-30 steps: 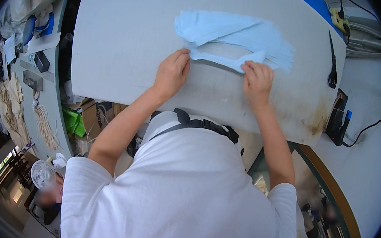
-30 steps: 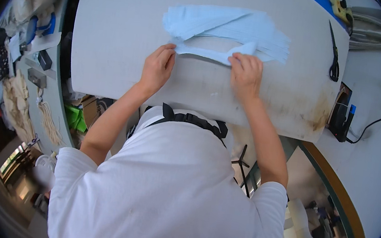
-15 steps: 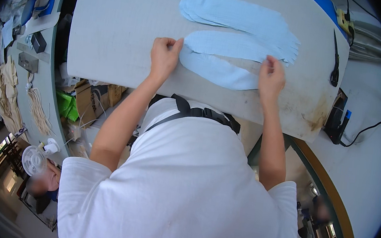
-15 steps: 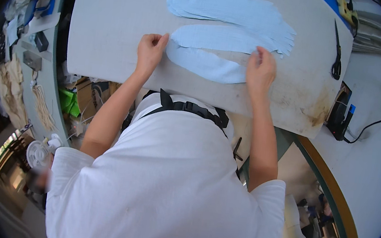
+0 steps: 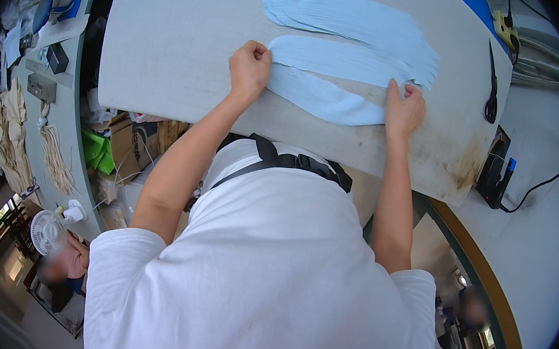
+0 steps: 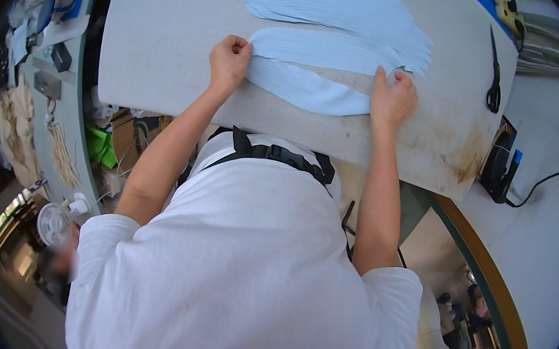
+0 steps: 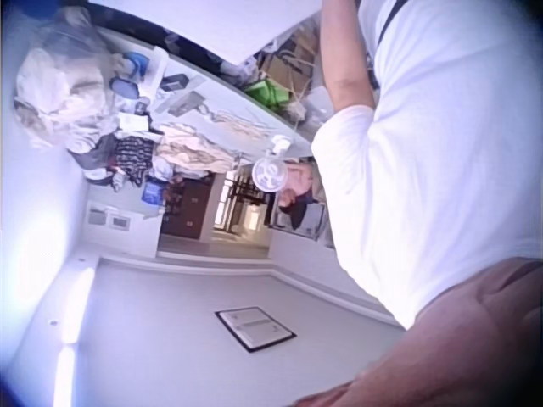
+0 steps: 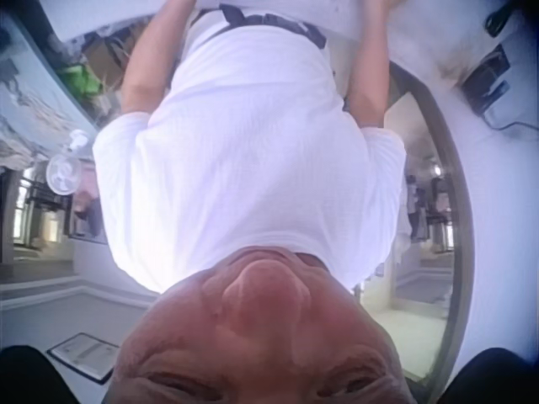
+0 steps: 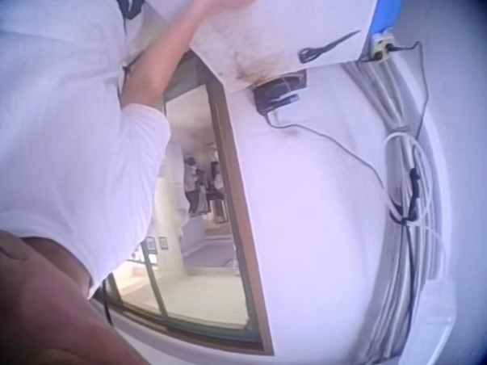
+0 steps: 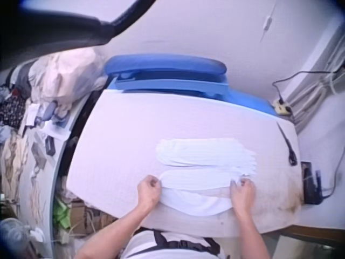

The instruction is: The person sews light blue fabric strips using a sewing machine, then moves to a table to fold and iron the strips. They handle the fabric by hand, aligning edges before ironing with a handheld iron.

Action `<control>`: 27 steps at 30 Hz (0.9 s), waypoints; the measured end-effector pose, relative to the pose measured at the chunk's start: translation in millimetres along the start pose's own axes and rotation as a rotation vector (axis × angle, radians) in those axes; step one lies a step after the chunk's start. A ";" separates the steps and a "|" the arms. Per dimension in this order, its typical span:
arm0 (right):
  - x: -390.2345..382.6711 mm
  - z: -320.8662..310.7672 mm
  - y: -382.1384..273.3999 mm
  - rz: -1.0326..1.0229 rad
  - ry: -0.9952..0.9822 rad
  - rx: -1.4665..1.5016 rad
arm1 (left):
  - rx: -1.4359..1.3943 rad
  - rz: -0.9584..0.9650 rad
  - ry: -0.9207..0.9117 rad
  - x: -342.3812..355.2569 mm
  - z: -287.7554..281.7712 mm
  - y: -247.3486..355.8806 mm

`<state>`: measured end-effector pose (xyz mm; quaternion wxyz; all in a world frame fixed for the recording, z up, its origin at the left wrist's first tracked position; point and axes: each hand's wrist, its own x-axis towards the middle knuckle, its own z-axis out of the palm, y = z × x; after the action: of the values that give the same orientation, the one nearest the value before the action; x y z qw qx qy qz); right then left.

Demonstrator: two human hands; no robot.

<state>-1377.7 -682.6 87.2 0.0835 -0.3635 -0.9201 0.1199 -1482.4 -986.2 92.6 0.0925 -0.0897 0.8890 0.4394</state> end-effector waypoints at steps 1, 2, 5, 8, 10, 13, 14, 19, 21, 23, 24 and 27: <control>0.8 1.4 -3.1 -0.013 -0.004 -0.015 | 0.023 0.010 0.004 1.1 1.1 -2.0; 1.0 7.2 -1.0 -0.037 0.021 -0.008 | 0.045 0.020 0.008 2.1 1.9 -3.8; -2.3 20.5 3.2 -0.045 0.039 0.074 | 0.076 0.032 -0.002 5.5 1.8 -8.6; -4.3 17.4 -1.1 0.045 -0.026 0.209 | 0.096 0.050 -0.015 6.9 0.3 -11.2; -7.9 12.2 -7.0 0.060 -0.030 0.218 | 0.127 0.070 -0.006 8.0 1.3 -12.1; -9.3 9.9 -6.4 0.000 -0.022 0.168 | 0.152 0.068 -0.011 9.9 1.4 -11.9; -9.6 10.2 -3.7 -0.026 -0.020 0.182 | 0.157 0.061 -0.016 9.8 1.3 -11.4; -26.8 1.5 10.0 -0.071 -0.065 0.340 | 0.177 0.073 -0.020 9.2 0.0 -11.4; -39.5 -4.3 20.4 -0.165 -0.088 0.331 | 0.175 0.072 -0.020 10.0 1.4 -12.5; -49.1 -13.4 22.8 -0.265 -0.108 0.277 | 0.174 0.080 -0.012 11.3 2.8 -14.7; -52.5 -17.7 21.9 -0.319 -0.118 0.228 | 0.146 0.057 -0.030 11.4 1.2 -16.2; -56.2 -29.5 20.3 -0.383 -0.169 0.150 | 0.021 -0.049 -0.115 9.2 -10.6 -10.4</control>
<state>-1316.9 -702.2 106.0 0.0541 -0.1633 -0.9646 0.2001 -1489.7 -1001.6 88.8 0.1550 -0.0853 0.8843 0.4321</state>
